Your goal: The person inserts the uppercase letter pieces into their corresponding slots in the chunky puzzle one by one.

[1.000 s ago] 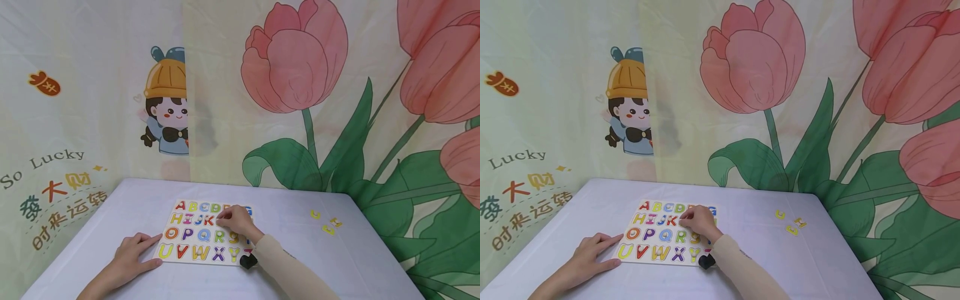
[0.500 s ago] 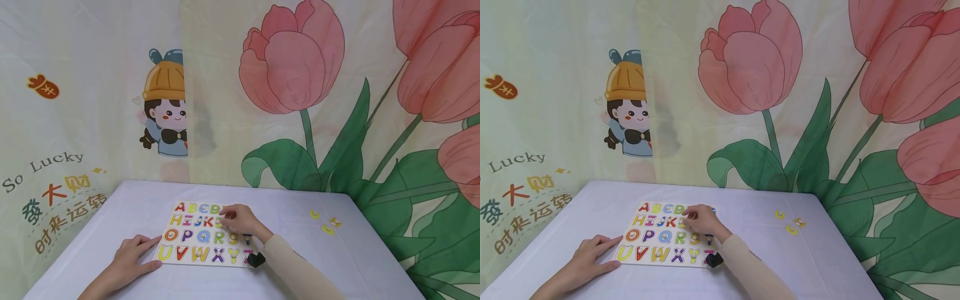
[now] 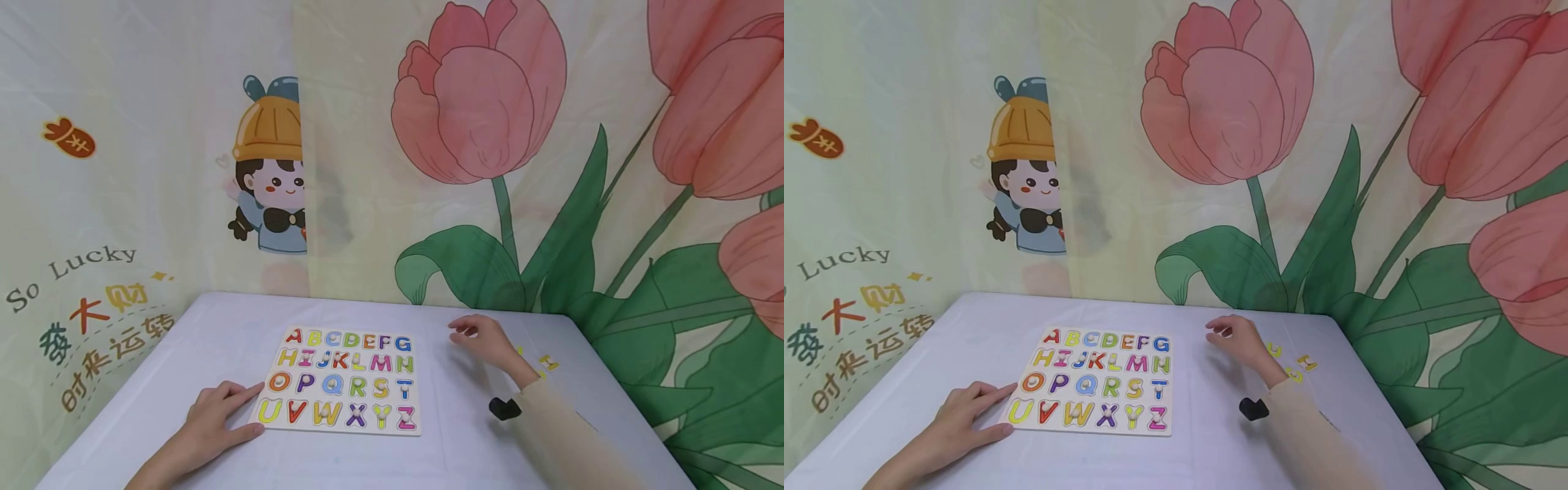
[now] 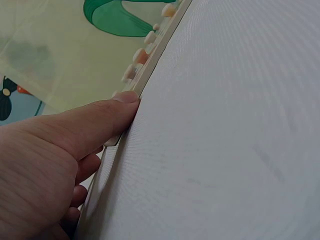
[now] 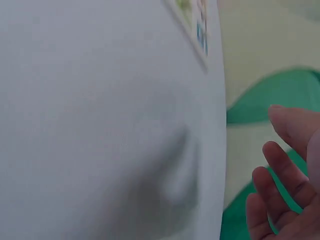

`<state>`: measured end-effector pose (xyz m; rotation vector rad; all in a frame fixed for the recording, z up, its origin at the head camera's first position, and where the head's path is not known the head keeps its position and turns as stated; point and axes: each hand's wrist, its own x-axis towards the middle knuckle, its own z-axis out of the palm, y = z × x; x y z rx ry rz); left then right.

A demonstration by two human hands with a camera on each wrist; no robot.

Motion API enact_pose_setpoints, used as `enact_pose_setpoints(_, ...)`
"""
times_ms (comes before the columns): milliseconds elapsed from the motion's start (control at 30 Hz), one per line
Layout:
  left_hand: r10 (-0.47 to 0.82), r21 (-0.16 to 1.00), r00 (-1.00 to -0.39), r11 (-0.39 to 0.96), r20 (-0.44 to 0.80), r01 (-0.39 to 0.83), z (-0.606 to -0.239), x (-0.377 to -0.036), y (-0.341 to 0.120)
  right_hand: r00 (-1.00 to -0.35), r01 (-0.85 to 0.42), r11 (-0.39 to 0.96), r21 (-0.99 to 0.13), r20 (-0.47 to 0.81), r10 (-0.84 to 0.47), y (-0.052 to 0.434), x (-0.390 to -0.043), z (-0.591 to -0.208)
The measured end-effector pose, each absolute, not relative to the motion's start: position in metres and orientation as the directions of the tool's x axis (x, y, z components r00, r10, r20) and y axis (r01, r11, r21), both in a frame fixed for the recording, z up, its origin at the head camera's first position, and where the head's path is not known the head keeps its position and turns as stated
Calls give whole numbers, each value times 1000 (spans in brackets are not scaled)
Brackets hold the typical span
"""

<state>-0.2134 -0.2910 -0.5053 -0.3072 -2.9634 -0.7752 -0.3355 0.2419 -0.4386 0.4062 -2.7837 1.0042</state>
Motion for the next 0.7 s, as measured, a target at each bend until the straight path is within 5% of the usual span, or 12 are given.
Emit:
enact_pose_setpoints(367,180,471,-978,857,110,210,-506,-213,-292,-988,-105,799,-592,155,-15,347,-338,-459)
enact_pose_setpoints(700,163,481,-984,858,76,180,-504,-214,-290,-991,-29,812,-583,121,52,378,-334,-480)
